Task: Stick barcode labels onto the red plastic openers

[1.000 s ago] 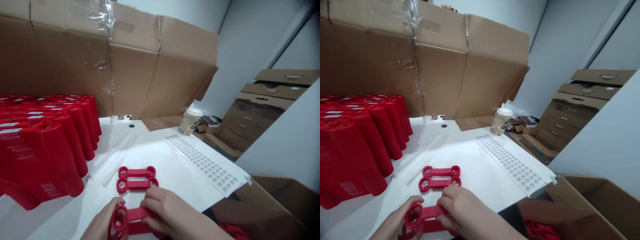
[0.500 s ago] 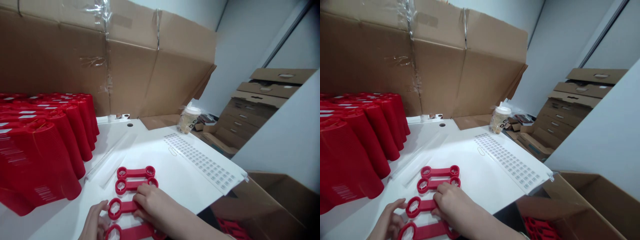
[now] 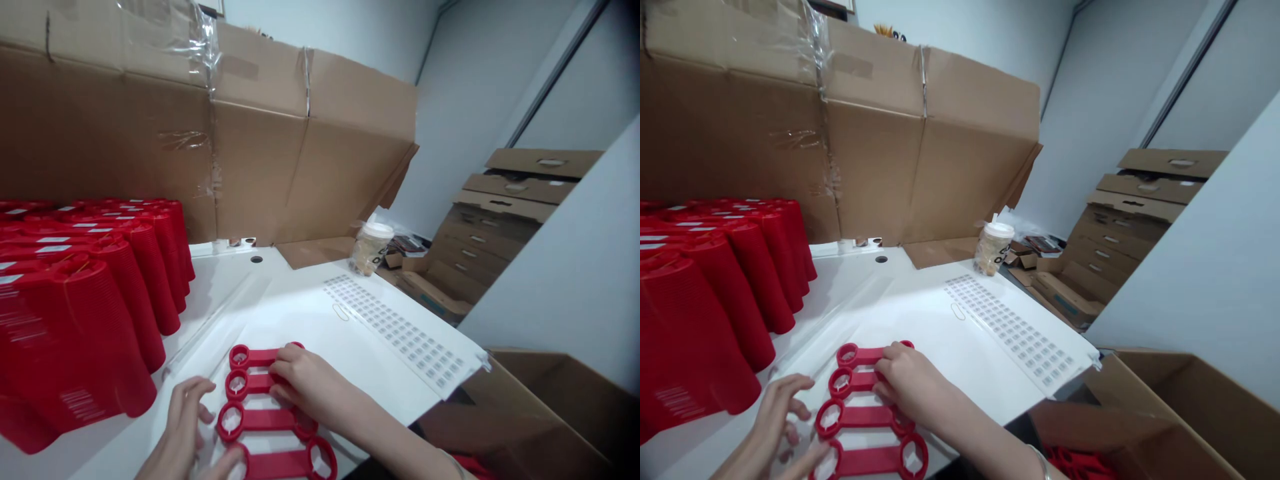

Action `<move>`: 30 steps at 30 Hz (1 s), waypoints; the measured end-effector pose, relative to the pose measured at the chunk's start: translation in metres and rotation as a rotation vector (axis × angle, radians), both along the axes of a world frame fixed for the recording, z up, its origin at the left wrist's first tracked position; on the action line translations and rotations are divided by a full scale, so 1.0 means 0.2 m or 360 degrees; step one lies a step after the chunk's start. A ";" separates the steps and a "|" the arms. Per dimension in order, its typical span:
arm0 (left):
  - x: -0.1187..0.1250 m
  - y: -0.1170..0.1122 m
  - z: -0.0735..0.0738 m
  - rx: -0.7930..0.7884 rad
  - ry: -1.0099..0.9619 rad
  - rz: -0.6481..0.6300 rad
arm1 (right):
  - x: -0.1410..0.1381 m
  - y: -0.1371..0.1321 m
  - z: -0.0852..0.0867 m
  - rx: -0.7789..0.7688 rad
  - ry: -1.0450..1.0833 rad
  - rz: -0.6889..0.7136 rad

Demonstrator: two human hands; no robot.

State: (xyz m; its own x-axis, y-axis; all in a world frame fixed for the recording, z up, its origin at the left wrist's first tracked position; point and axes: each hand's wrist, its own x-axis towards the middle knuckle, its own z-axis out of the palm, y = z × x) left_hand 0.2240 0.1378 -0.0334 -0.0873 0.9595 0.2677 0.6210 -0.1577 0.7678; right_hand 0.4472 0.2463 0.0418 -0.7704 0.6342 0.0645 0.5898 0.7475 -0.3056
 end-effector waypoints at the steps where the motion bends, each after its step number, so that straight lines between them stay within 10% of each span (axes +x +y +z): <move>1: -0.02 0.03 0.07 -0.0004 0.0060 -0.0061 | 0.00 0.00 -0.01 -0.0001 0.0011 0.0006; 6: -0.04 0.32 0.33 -0.0009 0.0672 -0.0472 | 0.01 -0.01 -0.04 -0.0002 0.0090 0.0002; 12: 0.10 0.62 0.26 -0.0105 0.0997 -0.0691 | 0.00 0.00 -0.06 0.0015 0.0116 0.0039; 30: 0.06 0.69 0.43 -0.0182 0.1039 -0.0680 | 0.02 -0.01 -0.08 0.0010 0.0219 0.0044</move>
